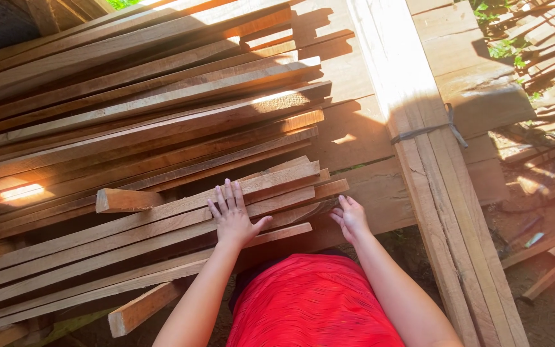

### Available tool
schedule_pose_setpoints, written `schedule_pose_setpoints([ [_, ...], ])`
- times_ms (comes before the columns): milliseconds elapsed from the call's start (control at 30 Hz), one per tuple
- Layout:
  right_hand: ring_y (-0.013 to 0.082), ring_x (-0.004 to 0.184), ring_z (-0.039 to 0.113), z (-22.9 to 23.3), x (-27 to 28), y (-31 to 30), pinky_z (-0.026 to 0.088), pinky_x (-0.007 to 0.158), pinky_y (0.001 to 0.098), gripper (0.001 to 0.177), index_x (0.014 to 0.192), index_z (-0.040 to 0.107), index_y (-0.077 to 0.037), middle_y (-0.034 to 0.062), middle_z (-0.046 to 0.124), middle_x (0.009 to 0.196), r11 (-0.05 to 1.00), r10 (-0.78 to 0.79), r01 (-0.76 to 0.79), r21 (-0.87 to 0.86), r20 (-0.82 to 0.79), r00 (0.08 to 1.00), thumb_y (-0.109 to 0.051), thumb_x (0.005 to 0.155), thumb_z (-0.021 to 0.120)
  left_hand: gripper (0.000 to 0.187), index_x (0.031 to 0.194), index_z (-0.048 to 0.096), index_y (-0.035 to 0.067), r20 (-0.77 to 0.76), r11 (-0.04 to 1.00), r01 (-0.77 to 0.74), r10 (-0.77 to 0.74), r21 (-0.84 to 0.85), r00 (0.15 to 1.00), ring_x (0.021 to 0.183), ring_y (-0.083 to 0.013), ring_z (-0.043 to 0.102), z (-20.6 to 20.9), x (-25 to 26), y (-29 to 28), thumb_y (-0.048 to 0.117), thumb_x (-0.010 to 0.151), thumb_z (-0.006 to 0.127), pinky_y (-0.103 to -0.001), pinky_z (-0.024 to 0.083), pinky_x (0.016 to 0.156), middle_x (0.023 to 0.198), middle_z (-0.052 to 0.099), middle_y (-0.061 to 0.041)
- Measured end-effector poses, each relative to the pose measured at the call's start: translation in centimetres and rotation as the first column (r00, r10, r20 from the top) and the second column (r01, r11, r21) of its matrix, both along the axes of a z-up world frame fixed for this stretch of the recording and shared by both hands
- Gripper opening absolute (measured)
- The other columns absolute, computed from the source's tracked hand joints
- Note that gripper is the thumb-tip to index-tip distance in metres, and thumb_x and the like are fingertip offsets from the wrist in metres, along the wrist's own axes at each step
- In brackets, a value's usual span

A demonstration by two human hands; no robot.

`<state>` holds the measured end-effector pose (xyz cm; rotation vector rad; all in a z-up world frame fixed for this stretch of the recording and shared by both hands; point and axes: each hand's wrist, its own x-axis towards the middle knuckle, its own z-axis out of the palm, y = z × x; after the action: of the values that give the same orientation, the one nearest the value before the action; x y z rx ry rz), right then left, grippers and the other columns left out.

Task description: Organizing and aligning wooden planks in a storage area.

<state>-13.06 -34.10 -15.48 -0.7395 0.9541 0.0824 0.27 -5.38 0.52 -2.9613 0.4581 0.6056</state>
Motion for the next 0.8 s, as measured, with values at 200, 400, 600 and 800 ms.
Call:
schedule_pose_setpoints([
  [200, 0.0192, 0.094, 0.067, 0.1, 0.5, -0.5, 0.058, 0.088, 0.0394, 0.024, 0.12, 0.065, -0.006, 0.0059, 0.071, 0.112, 1.0, 0.019, -0.018, -0.016, 0.025, 1.0, -0.021, 0.103, 0.057, 0.143, 0.16, -0.015, 0.004, -0.081, 0.998, 0.029, -0.024, 0.06, 0.996, 0.156, -0.0453, -0.013, -0.2, 0.2, 0.2, 0.086, 0.073, 0.064, -0.067, -0.007, 0.121, 0.17, -0.013, -0.021],
  [400, 0.0178, 0.087, 0.07, 0.5, 0.0, -1.2, 0.058, 0.084, 0.0373, 0.02, 0.115, 0.069, -0.005, 0.0068, 0.074, 0.101, 0.999, -0.016, 0.015, 0.032, 0.03, 0.999, -0.019, 0.103, 0.06, 0.143, 0.16, -0.015, 0.004, -0.101, 0.994, 0.004, 0.007, 0.105, 0.995, 0.156, -0.0446, -0.014, 0.2, 0.3, -0.2, 0.083, 0.073, 0.066, -0.066, -0.007, 0.121, 0.171, -0.014, -0.02],
  [600, 0.0178, 0.087, 0.07, 0.2, -0.3, -1.1, 0.059, 0.084, 0.0365, 0.019, 0.113, 0.07, -0.004, 0.0083, 0.073, 0.101, 0.999, -0.032, 0.031, 0.023, 0.03, 0.999, -0.018, 0.103, 0.062, 0.142, 0.159, -0.015, 0.004, -0.056, 0.998, -0.003, 0.006, 0.058, 0.998, 0.156, -0.0451, -0.014, -1.0, 0.4, 0.2, 0.082, 0.072, 0.067, -0.067, -0.007, 0.121, 0.17, -0.014, -0.019],
  [800, 0.021, 0.104, 0.069, 1.9, 1.9, -6.0, 0.056, 0.093, 0.035, 0.032, 0.128, 0.066, -0.005, 0.0123, 0.073, 0.118, 0.646, 0.2, -0.208, -0.734, -0.1, 0.975, -0.021, 0.101, 0.062, 0.142, 0.159, -0.013, 0.004, -0.041, 0.999, -0.002, 0.004, 0.037, 0.999, 0.156, -0.0447, -0.009, -0.9, 0.3, 0.2, 0.08, 0.071, 0.069, -0.068, -0.004, 0.121, 0.171, -0.009, -0.019],
])
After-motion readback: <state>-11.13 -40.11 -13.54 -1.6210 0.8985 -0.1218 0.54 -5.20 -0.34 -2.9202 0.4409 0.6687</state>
